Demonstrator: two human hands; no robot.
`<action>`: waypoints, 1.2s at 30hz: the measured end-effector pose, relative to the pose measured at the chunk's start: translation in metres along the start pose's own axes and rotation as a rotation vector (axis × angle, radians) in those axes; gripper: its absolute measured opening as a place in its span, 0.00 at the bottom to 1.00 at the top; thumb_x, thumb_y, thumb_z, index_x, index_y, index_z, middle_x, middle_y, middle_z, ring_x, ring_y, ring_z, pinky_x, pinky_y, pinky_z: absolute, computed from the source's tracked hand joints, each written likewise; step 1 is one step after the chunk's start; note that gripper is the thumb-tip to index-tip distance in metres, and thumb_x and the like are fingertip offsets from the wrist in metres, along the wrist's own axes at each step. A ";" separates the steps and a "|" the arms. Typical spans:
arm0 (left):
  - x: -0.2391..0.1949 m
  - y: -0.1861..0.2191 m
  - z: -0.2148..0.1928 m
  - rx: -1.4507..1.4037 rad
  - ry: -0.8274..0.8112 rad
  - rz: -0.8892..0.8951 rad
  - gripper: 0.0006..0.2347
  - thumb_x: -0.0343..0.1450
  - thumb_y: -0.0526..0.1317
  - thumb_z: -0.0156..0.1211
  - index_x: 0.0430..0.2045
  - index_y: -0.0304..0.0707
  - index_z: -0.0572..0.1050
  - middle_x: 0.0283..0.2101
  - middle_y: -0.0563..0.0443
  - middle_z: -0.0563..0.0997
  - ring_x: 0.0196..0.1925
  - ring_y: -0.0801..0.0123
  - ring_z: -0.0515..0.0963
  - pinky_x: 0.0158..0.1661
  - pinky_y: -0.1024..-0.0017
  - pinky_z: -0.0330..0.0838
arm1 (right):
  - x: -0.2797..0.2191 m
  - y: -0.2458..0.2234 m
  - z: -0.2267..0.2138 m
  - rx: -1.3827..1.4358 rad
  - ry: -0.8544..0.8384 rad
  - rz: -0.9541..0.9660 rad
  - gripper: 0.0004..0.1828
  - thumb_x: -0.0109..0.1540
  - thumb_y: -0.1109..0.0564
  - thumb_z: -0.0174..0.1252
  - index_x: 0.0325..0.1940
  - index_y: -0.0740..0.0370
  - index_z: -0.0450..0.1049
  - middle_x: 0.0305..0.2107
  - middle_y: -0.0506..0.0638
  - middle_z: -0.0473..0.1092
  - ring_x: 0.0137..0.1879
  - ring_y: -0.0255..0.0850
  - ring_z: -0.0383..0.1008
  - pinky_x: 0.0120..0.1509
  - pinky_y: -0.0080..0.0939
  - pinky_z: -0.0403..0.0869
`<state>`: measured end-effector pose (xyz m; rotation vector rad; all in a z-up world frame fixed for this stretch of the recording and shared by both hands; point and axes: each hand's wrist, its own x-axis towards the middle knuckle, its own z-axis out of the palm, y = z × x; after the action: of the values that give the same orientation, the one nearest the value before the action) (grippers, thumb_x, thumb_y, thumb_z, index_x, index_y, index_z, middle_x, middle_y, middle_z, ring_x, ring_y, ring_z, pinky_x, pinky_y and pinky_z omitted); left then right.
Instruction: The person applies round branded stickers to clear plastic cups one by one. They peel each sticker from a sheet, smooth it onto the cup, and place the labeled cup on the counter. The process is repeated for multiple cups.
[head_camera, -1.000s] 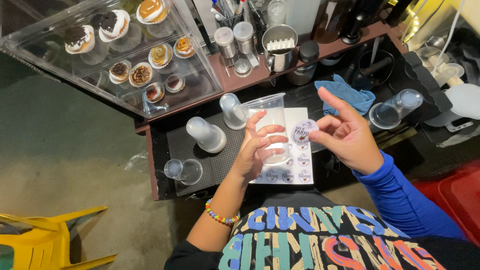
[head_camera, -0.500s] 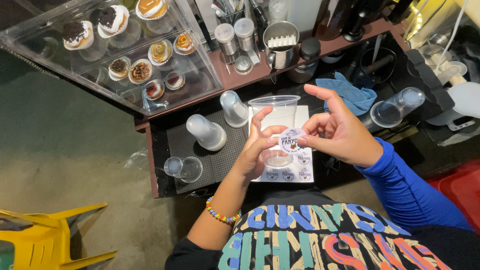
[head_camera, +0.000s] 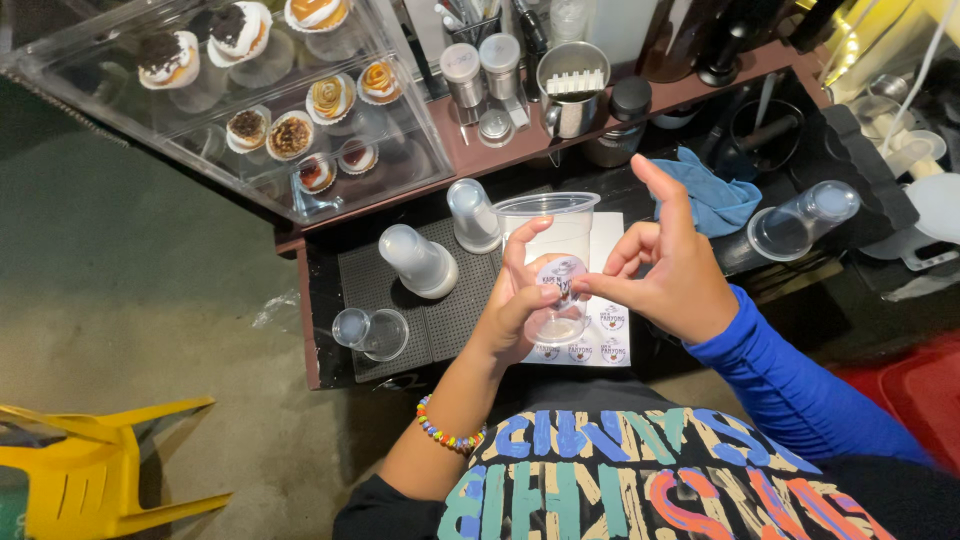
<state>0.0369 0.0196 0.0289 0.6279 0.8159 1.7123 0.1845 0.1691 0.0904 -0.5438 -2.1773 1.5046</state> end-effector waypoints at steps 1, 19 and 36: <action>-0.004 0.002 -0.001 -0.021 -0.020 0.000 0.39 0.66 0.46 0.66 0.72 0.52 0.50 0.55 0.37 0.73 0.53 0.57 0.77 0.46 0.62 0.79 | 0.002 0.002 0.002 -0.039 -0.009 0.046 0.62 0.49 0.63 0.74 0.77 0.59 0.40 0.24 0.55 0.73 0.30 0.34 0.75 0.36 0.34 0.74; -0.158 0.000 -0.074 -0.565 0.509 0.034 0.39 0.64 0.77 0.30 0.55 0.47 0.69 0.54 0.46 0.77 0.56 0.60 0.78 0.53 0.52 0.72 | 0.054 -0.018 0.180 -0.226 -0.304 -0.872 0.42 0.57 0.48 0.73 0.71 0.57 0.63 0.65 0.55 0.68 0.64 0.51 0.70 0.67 0.57 0.67; -0.147 -0.158 -0.188 0.428 0.526 -0.676 0.19 0.73 0.58 0.54 0.45 0.43 0.77 0.43 0.57 0.81 0.43 0.77 0.79 0.34 0.78 0.66 | 0.051 0.126 0.141 -0.437 -0.387 0.013 0.36 0.58 0.43 0.65 0.67 0.58 0.69 0.56 0.61 0.71 0.60 0.51 0.77 0.61 0.47 0.75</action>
<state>0.0305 -0.1329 -0.2136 0.1217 1.5846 1.0779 0.0727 0.1302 -0.0654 -0.4259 -2.8369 1.2151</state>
